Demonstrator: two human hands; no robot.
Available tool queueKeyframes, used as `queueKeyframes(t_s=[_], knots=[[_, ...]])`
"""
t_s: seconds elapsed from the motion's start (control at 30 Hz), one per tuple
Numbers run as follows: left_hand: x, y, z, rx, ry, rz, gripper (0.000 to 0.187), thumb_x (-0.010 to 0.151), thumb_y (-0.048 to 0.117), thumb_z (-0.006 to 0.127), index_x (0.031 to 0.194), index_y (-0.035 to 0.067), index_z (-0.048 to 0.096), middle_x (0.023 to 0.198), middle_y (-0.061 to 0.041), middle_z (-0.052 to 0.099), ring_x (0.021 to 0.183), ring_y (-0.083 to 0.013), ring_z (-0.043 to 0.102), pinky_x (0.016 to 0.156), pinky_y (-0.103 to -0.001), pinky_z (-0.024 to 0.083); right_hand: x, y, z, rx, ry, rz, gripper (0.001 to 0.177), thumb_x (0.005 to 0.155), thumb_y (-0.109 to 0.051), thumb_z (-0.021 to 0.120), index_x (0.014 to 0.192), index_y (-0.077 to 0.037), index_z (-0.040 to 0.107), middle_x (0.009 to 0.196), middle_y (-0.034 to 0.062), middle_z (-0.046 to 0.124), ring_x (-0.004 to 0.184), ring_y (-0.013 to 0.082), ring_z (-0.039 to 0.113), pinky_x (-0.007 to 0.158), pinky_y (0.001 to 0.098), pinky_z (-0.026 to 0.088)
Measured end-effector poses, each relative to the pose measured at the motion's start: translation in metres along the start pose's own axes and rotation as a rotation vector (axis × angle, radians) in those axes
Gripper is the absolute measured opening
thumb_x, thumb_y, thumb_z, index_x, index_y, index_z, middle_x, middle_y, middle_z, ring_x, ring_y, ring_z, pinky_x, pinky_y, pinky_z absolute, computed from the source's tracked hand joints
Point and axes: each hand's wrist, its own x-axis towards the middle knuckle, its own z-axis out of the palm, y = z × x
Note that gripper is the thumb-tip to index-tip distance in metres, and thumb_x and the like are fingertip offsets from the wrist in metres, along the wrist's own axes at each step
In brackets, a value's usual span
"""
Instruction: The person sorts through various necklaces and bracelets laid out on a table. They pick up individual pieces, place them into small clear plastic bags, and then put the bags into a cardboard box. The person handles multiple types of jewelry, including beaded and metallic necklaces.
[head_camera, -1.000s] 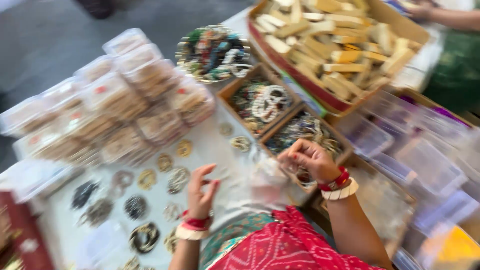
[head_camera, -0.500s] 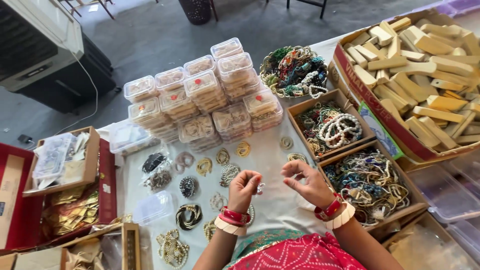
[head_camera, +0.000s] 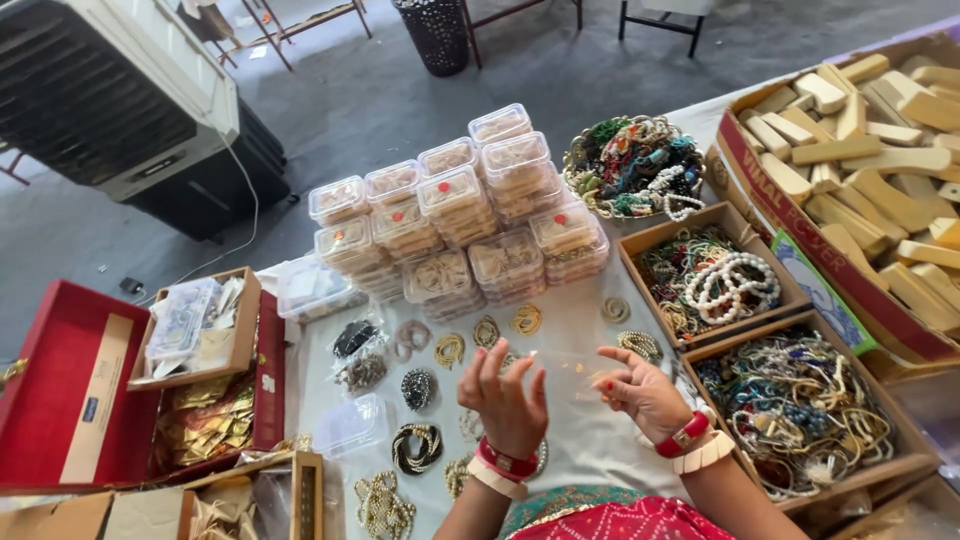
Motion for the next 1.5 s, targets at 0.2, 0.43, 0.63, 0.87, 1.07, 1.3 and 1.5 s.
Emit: queueKeyframes(t_s=[0.2,0.43,0.63,0.87,1.07,1.3,1.5], knots=[[-0.019,0.002,0.001,-0.077,-0.205,0.281,0.020,0.097,0.033,0.074,0.113,0.024,0.068,0.133,0.001,0.060,0.134,-0.0209,0.048,0.114,-0.047,0.029,0.014,0.020,-0.004,-0.106,0.131,-0.229,0.066,0.089,-0.010,0.074,0.146,-0.001,0.043,0.087,0.0101,0.072,0.075,0.0110,0.064,0.066,0.0228,0.050],[-0.020,0.011,0.005,-0.381,-0.454,0.062,0.034,0.092,0.049,0.077,0.101,0.017,0.071,0.103,0.001,0.068,0.106,-0.0239,0.060,0.099,-0.044,0.038,-0.016,0.007,0.055,-0.320,0.185,-0.432,0.067,0.087,-0.013,0.075,0.144,-0.001,0.042,0.079,-0.0009,0.067,0.068,0.0039,0.058,0.058,0.0180,0.046],[-0.027,0.008,0.015,-0.368,-0.612,0.018,0.046,0.080,0.054,0.080,0.097,0.012,0.074,0.095,-0.004,0.069,0.098,-0.0275,0.062,0.086,-0.043,0.041,-0.014,0.023,0.057,-0.504,0.209,-0.528,0.053,0.094,-0.022,0.074,0.138,0.000,0.054,0.064,-0.0048,0.051,0.058,0.0006,0.043,0.053,0.0181,0.038],[-0.047,-0.011,0.030,-0.609,-0.968,-0.308,0.030,0.079,0.033,0.085,0.097,0.010,0.078,0.089,-0.007,0.068,0.081,-0.0248,0.068,0.074,-0.038,0.054,-0.009,0.044,0.050,-0.218,0.069,-0.399,0.056,0.093,-0.034,0.068,0.135,0.000,0.051,0.079,-0.0016,0.068,0.067,0.0036,0.059,0.058,0.0196,0.045],[-0.063,-0.038,0.039,-0.690,-0.873,-0.570,0.013,0.087,0.019,0.079,0.091,0.007,0.076,0.078,-0.006,0.071,0.065,-0.0162,0.069,0.061,-0.030,0.055,0.004,0.053,0.034,-0.309,0.108,-0.433,0.054,0.092,-0.035,0.072,0.131,-0.001,0.058,0.069,-0.0079,0.053,0.057,-0.0002,0.040,0.049,0.0179,0.032],[-0.059,-0.065,0.031,-0.609,-0.798,-0.696,0.009,0.086,0.013,0.074,0.089,0.007,0.068,0.070,-0.003,0.070,0.061,-0.0116,0.066,0.058,-0.028,0.053,0.018,0.059,0.048,-0.611,0.092,-0.417,0.042,0.090,-0.025,0.079,0.124,-0.003,0.065,0.062,-0.0088,0.043,0.055,0.0005,0.036,0.048,0.0189,0.031],[-0.122,-0.119,0.026,-0.519,-0.597,-0.672,0.015,0.084,0.002,0.067,0.092,0.010,0.077,0.079,-0.005,0.067,0.066,-0.0180,0.065,0.062,-0.031,0.052,0.072,0.080,0.042,-0.930,-0.037,-0.257,0.026,0.099,-0.025,0.069,0.121,-0.012,0.068,0.072,-0.0018,0.067,0.064,0.0099,0.064,0.062,0.0273,0.052]])
